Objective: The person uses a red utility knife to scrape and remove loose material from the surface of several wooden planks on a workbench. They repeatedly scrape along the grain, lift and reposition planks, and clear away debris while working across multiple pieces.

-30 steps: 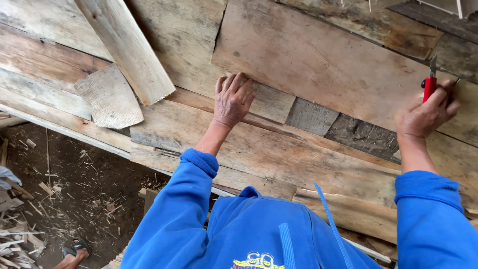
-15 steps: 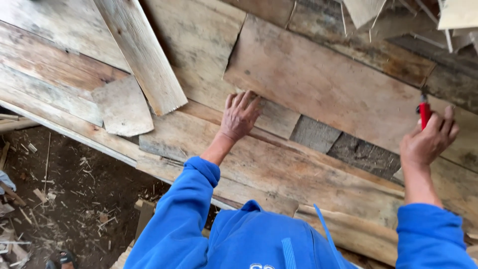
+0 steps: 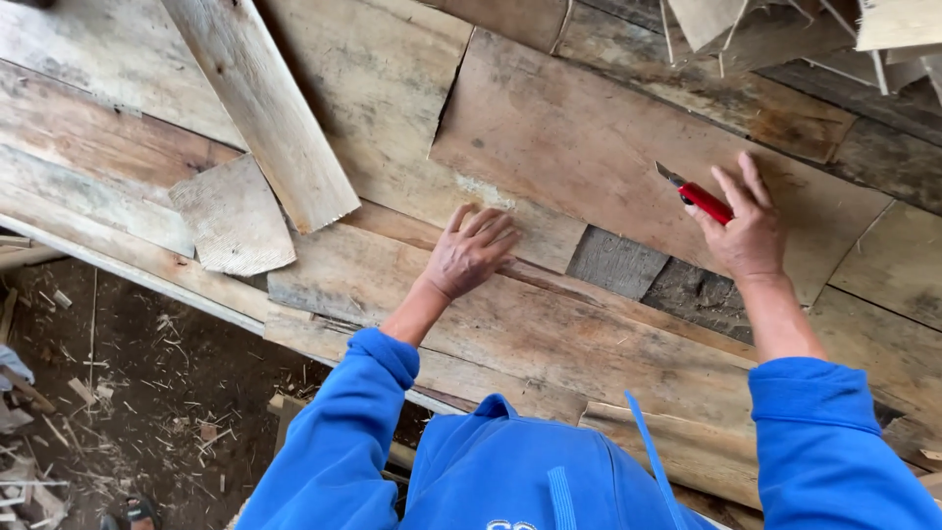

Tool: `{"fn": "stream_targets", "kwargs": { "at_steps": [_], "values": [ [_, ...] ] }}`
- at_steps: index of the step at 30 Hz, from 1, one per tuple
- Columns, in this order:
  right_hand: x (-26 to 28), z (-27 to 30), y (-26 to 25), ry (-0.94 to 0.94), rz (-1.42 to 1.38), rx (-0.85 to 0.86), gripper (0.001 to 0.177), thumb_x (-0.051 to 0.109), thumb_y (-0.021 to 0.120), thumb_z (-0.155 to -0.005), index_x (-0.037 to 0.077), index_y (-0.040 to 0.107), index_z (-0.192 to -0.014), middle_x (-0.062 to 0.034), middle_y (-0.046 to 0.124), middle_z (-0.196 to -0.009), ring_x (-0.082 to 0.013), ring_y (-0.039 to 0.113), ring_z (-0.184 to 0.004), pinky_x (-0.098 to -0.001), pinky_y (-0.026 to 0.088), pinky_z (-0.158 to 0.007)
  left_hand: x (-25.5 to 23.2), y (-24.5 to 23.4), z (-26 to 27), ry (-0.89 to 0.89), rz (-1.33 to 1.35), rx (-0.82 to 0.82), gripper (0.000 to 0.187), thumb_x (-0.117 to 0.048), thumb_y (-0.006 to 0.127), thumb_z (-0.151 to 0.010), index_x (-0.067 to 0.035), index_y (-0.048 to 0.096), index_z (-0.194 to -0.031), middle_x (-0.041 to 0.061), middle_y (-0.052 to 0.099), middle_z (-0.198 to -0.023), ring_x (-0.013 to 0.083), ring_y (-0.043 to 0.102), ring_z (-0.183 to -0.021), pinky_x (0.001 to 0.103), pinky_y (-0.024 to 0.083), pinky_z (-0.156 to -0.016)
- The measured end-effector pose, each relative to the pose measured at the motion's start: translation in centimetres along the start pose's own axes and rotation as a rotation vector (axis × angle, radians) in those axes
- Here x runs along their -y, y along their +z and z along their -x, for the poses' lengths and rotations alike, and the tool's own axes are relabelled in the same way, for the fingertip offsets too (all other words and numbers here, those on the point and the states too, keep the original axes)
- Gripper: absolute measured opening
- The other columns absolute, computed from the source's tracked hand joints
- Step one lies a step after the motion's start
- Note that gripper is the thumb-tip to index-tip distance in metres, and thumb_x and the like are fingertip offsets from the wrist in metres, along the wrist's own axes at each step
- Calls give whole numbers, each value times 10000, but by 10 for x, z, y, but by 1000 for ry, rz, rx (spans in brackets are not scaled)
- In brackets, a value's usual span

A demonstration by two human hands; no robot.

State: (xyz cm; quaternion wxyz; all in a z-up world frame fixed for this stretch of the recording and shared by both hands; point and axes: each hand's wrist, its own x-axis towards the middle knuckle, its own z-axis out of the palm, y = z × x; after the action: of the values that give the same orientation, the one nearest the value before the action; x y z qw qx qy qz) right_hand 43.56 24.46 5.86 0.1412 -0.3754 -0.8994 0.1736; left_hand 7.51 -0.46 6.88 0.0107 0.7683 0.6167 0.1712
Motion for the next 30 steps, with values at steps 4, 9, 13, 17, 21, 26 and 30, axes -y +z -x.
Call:
{"fn": "stream_targets", "kwargs": {
  "at_steps": [4,9,13,17,21,26,30],
  "values": [
    [-3,1,-3,14,57,71,671,325,819,-962,-51,621,-1482,-274,453,-1615,-443,554,-1379,-525,570,-1007,4,3,-1,146,35,-68,193,-198,737,-979,-147,732,-1165,72,705,-1267,285,628,-1191,536,463,-1018],
    [-1,0,-7,9,30,103,651,306,787,-996,-74,599,-1489,-306,449,-1601,-452,515,-1413,-558,526,-1059,-1,8,7,255,12,-59,169,-59,641,-998,-73,730,-1141,77,702,-1193,266,643,-1062,491,519,-878],
    [-3,3,-5,-6,14,96,674,296,799,-999,-65,567,-1519,-299,413,-1616,-453,473,-1447,-555,529,-1062,-5,-1,-4,314,-31,-104,105,-86,621,-1000,-105,723,-987,40,713,-1030,212,638,-934,426,501,-854],
    [-5,6,0,-5,132,118,756,365,831,-973,-23,553,-1560,-205,350,-1680,-388,475,-1476,-519,600,-958,-3,4,-6,364,-64,-106,159,-88,579,-1028,-104,708,-937,62,704,-957,200,638,-854,421,494,-892],
    [12,13,6,-41,128,46,679,227,905,-942,-63,633,-1493,-285,351,-1641,-476,507,-1432,-498,589,-1059,-2,21,3,353,-49,-115,153,-76,585,-1017,-93,716,-941,66,714,-957,207,652,-853,443,516,-898],
    [35,25,29,-117,61,38,724,398,945,-719,132,731,-1357,-176,554,-1558,-394,599,-1332,-471,574,-989,-3,37,2,176,6,-126,286,-405,584,-1043,-151,714,-1053,49,698,-1045,212,652,-970,436,489,-957],
    [52,23,24,-99,109,94,763,566,848,-779,173,689,-1414,-146,504,-1602,-354,583,-1356,-477,582,-963,4,50,-1,34,-56,-123,280,-355,592,-1035,-136,720,-1154,81,680,-1144,251,643,-1027,442,487,-928]
  ]
}}
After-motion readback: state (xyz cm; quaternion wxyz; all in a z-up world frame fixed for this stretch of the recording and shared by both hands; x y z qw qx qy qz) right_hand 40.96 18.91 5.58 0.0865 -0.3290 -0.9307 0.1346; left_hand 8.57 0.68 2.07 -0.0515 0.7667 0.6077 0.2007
